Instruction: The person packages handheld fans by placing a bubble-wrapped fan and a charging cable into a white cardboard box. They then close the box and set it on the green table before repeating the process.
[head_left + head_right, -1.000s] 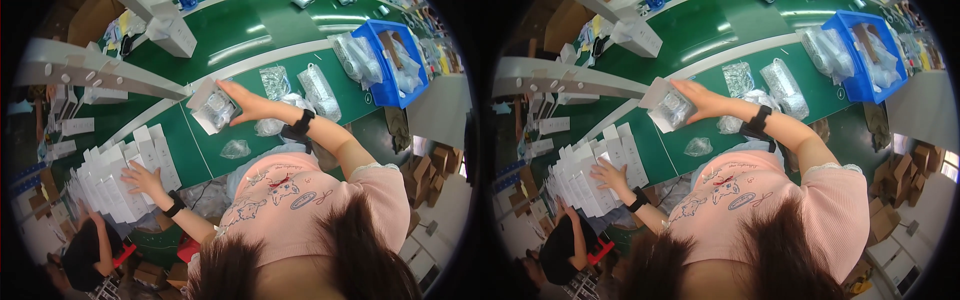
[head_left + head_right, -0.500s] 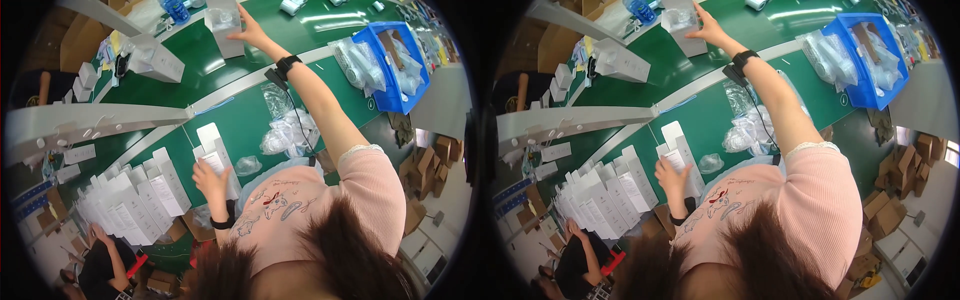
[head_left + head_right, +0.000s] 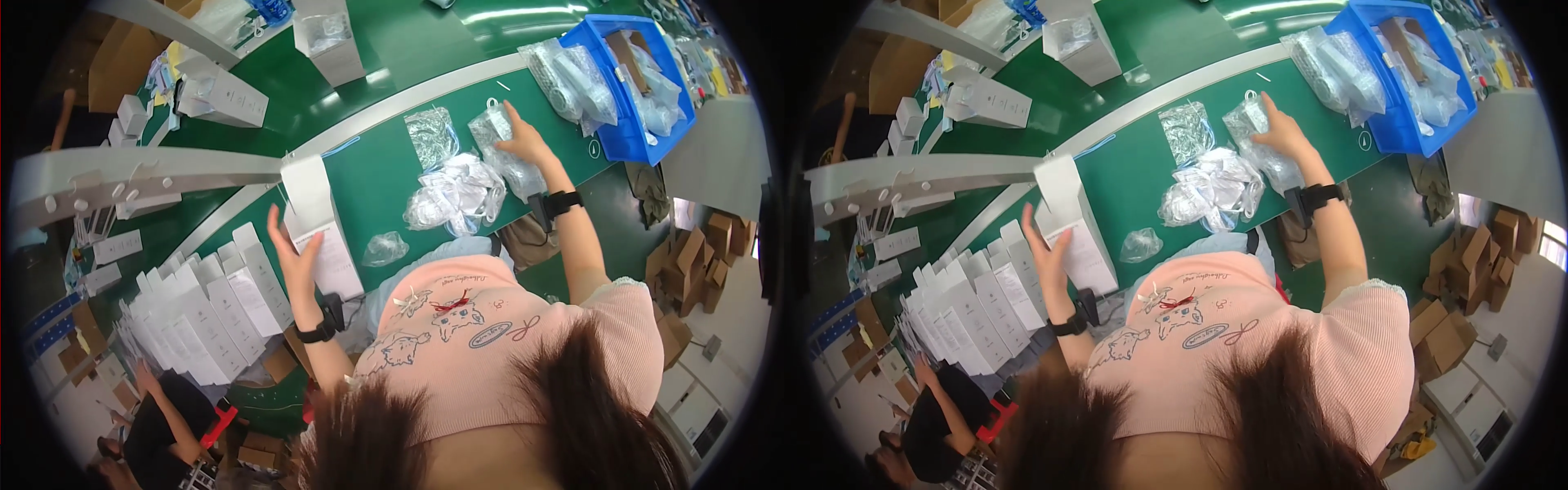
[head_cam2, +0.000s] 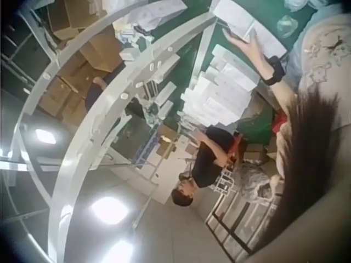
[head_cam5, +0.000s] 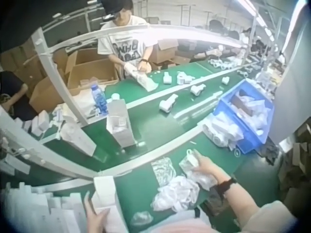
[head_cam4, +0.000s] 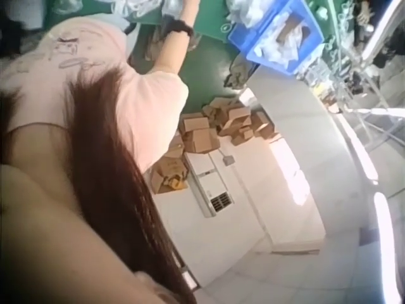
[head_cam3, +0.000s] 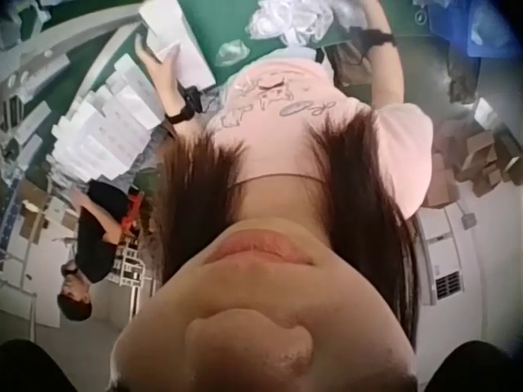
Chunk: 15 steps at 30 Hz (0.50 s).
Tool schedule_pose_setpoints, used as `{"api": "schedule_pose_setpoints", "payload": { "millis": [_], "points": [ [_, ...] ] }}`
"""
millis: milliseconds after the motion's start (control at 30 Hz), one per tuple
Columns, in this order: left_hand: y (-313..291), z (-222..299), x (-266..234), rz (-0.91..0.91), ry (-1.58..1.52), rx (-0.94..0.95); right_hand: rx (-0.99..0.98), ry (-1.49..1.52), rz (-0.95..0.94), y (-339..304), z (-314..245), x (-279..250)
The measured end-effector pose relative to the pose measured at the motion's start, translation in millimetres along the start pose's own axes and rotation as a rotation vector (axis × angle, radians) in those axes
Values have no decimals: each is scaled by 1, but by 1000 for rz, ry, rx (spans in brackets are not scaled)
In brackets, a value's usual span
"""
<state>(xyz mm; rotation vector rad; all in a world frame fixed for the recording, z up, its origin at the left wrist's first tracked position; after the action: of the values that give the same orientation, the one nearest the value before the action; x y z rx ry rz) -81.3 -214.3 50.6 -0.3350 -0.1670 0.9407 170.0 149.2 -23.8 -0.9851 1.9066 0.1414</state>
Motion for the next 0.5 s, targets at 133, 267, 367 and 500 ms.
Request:
{"api": "schedule_pose_setpoints", "payload": {
  "millis": [133, 267, 367, 500],
  "points": [
    [14, 35, 25, -63, 128, 411, -171, 66, 164, -13, -5, -5],
    [36, 34, 43, -47, 491, 652, -330, 162, 244, -23, -53, -51],
    [42, 19, 62, -73, 447, 616, -270, 225, 134, -30, -85, -79],
    [42, 15, 74, 22, 503, 619, -297, 130, -4, -22, -94, -80]
  ]
}}
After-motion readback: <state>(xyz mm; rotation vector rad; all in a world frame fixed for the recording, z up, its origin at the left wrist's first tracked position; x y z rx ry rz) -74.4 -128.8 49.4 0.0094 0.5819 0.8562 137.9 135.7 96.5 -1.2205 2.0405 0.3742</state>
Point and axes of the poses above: each hand's wrist, its own y-axis towards the middle knuckle, its own x-axis out of the palm, z = x × y, the point moved 1 cm from there along y, towards the middle knuckle, and after that the axes turned 5 degrees about -x, right-handed, at the moved point
